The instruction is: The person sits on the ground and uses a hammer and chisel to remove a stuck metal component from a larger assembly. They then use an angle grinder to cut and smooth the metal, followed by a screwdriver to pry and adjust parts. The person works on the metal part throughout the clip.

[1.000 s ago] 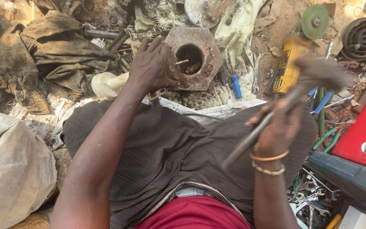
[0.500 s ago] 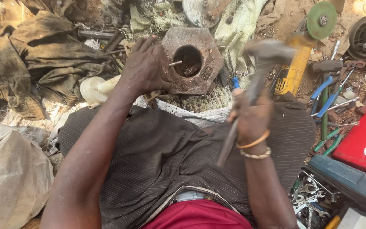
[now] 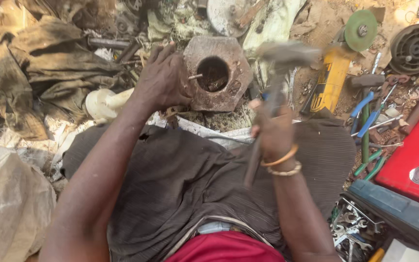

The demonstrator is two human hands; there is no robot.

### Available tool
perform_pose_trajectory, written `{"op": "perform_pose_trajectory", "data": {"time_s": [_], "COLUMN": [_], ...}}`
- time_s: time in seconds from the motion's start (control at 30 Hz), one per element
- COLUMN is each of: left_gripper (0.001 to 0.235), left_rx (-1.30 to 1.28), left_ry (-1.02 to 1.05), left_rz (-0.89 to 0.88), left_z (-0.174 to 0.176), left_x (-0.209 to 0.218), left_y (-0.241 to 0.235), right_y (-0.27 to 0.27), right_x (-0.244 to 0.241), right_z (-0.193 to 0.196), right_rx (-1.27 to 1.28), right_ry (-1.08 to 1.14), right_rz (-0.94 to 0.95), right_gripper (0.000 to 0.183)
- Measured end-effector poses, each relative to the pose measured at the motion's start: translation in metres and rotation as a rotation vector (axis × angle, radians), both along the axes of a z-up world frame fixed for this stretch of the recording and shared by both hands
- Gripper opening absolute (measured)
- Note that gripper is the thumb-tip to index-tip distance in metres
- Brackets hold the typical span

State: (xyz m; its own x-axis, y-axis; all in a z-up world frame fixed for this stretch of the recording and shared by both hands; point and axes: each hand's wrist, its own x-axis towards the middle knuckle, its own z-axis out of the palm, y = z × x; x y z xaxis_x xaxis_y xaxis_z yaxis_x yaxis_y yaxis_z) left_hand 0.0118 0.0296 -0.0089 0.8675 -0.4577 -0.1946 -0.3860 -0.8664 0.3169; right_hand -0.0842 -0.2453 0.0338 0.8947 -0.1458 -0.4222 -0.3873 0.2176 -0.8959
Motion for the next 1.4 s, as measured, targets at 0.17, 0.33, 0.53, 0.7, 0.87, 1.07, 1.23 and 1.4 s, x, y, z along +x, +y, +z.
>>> {"op": "perform_pose_trajectory", "data": {"time_s": [0.17,0.33,0.53,0.7,0.87,1.07,1.23,1.4], "left_gripper": [0.098,0.088,0.093,0.099,0.095,0.096,0.109,0.104], "left_rx": [-0.059,0.053,0.026,0.013,0.131,-0.036,-0.009,0.062], "left_ry": [-0.041,0.021,0.039,-0.005,0.19,-0.038,-0.052,0.306], "left_rz": [0.012,0.01,0.037,0.012,0.089,0.053,0.032,0.146], "left_z": [-0.006,0.007,0.007,-0.007,0.012,0.004,-0.011,0.001], "left_x": [-0.003,-0.001,-0.009,-0.006,-0.007,-0.019,-0.011,-0.002], "left_y": [0.004,0.002,0.017,0.022,0.017,-0.013,-0.047,-0.036], "right_y": [-0.046,0.047,0.005,-0.057,-0.039,-0.02,-0.034,-0.009], "right_x": [0.024,0.001,0.004,0.046,0.02,0.009,0.012,-0.001], "right_z": [-0.004,-0.035,0.003,-0.018,-0.074,-0.077,-0.053,-0.05], "right_rx": [0.037,0.093,-0.051,0.228,0.346,0.397,0.326,0.177], "right_ry": [-0.241,0.199,-0.057,-0.242,-0.061,0.166,0.083,0.108], "right_rz": [-0.408,0.515,0.072,-0.557,-0.345,-0.181,-0.183,-0.131], "right_gripper": [0.008,0.055,0.027,0.019,0.02,0.021,0.023,0.03]}}
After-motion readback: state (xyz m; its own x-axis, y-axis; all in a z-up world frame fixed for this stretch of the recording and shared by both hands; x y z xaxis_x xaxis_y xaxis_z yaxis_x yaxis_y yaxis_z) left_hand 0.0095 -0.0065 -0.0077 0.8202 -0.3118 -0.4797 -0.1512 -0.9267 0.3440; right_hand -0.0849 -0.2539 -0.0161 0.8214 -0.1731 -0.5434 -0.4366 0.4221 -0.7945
